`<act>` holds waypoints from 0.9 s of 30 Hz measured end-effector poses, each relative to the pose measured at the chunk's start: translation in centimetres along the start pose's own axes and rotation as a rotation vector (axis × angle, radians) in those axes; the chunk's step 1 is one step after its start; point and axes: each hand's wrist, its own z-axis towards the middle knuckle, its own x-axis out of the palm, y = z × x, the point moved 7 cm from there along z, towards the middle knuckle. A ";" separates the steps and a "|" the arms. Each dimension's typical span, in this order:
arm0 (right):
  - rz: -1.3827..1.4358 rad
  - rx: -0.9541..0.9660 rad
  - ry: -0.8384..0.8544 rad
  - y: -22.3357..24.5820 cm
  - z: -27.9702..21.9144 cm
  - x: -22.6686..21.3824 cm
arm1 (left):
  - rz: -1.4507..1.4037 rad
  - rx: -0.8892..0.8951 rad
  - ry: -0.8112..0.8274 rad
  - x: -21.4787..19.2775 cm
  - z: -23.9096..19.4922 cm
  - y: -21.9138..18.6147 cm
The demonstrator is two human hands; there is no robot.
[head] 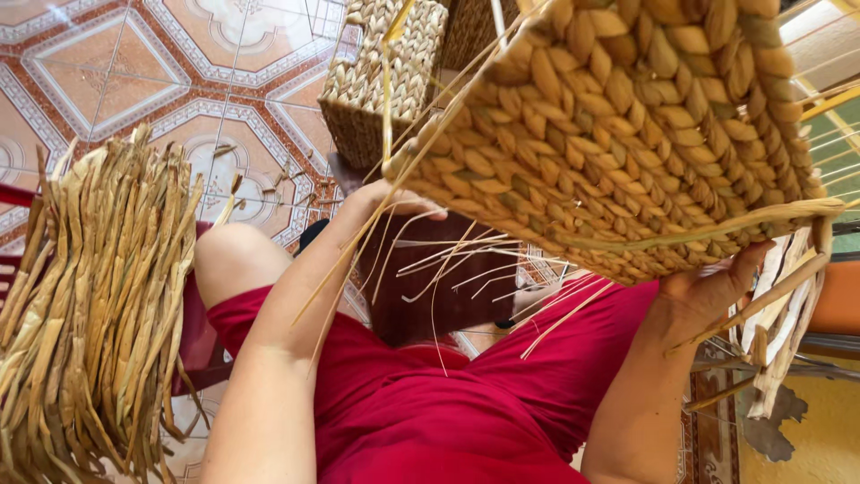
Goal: The person weaves a rectangular basket by hand, interlacing dried palm fronds through a metal frame. They repeatedly pull strands through the weave, adjust tension, and rotate the basket to continue the pattern.
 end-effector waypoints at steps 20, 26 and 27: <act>-0.193 0.069 -0.274 -5.1 -0.4 1.8 | 0.283 -0.417 -0.335 -4.7 -1.2 8.9; -0.061 0.194 -0.228 -7.2 0.1 1.5 | 0.593 -0.467 -0.958 1.5 -6.1 10.2; -0.065 0.198 -0.225 -7.1 -0.1 1.3 | 0.575 -0.472 -1.108 2.8 -7.4 10.0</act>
